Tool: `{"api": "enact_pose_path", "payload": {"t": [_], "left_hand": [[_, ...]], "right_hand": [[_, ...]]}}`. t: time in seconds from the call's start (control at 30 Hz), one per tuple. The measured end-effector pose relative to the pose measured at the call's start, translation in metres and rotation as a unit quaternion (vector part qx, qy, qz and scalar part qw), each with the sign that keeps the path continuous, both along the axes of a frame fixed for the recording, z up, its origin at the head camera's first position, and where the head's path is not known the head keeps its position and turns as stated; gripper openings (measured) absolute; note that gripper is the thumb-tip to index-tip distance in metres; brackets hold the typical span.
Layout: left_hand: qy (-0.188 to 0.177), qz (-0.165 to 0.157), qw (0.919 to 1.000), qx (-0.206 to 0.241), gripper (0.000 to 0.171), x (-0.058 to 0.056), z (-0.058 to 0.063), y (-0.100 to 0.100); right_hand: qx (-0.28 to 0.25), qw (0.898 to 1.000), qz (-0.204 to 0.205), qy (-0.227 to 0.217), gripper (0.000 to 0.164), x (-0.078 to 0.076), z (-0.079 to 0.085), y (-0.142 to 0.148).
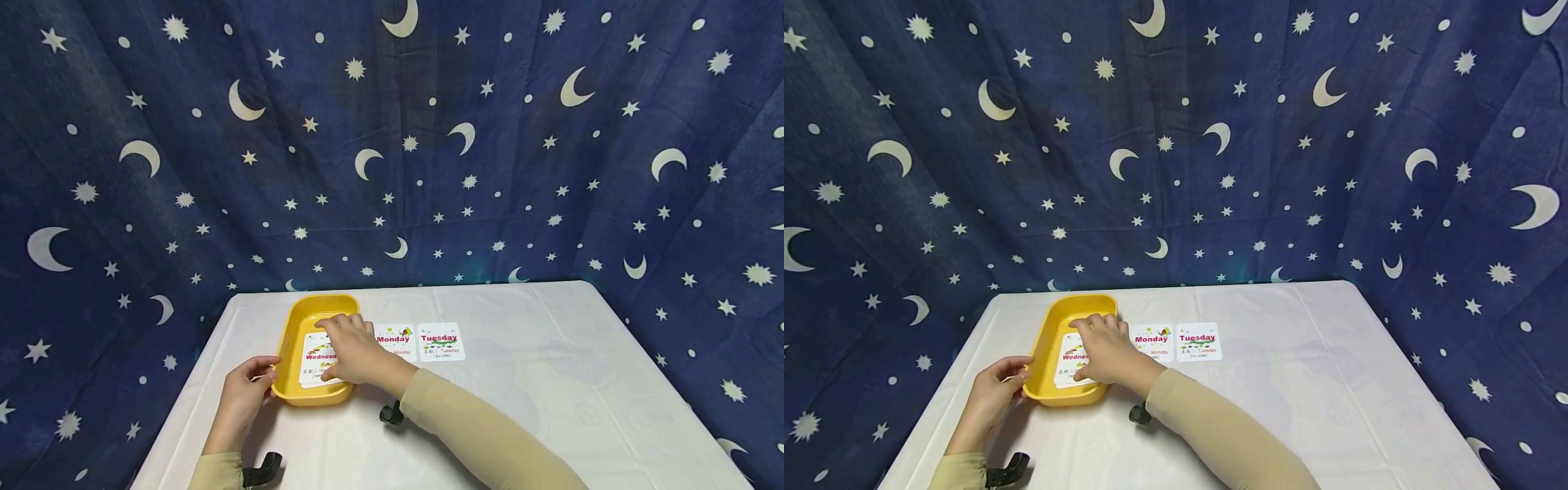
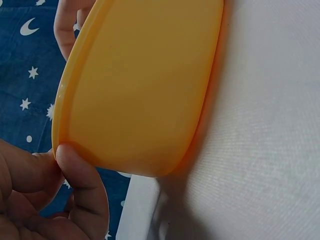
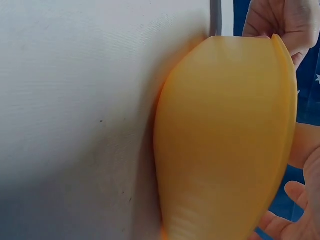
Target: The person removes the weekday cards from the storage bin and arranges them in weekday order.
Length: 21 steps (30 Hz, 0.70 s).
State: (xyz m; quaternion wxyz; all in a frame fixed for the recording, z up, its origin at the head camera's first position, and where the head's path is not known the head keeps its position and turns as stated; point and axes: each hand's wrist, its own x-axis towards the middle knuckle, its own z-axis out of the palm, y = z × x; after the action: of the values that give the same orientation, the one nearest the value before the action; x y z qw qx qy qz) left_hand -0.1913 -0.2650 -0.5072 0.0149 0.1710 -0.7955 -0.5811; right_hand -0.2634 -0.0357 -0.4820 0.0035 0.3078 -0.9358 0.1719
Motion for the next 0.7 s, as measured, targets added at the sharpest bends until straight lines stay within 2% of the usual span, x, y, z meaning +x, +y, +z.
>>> {"api": "enact_pose_path", "payload": {"t": [0.4, 0.7], "left_hand": [[-0.004, 0.0, 1.0, 0.006, 0.032, -0.001, -0.001, 0.0], [0.006, -0.003, 1.0, 0.007, 0.033, -0.001, -0.002, -0.001]], "right_hand": [[0.034, 0.999, -0.01, 0.021, 0.107, -0.002, -0.003, -0.021], [0.053, 0.998, -0.012, 0.013, 0.11, -0.004, -0.006, -0.034]]}}
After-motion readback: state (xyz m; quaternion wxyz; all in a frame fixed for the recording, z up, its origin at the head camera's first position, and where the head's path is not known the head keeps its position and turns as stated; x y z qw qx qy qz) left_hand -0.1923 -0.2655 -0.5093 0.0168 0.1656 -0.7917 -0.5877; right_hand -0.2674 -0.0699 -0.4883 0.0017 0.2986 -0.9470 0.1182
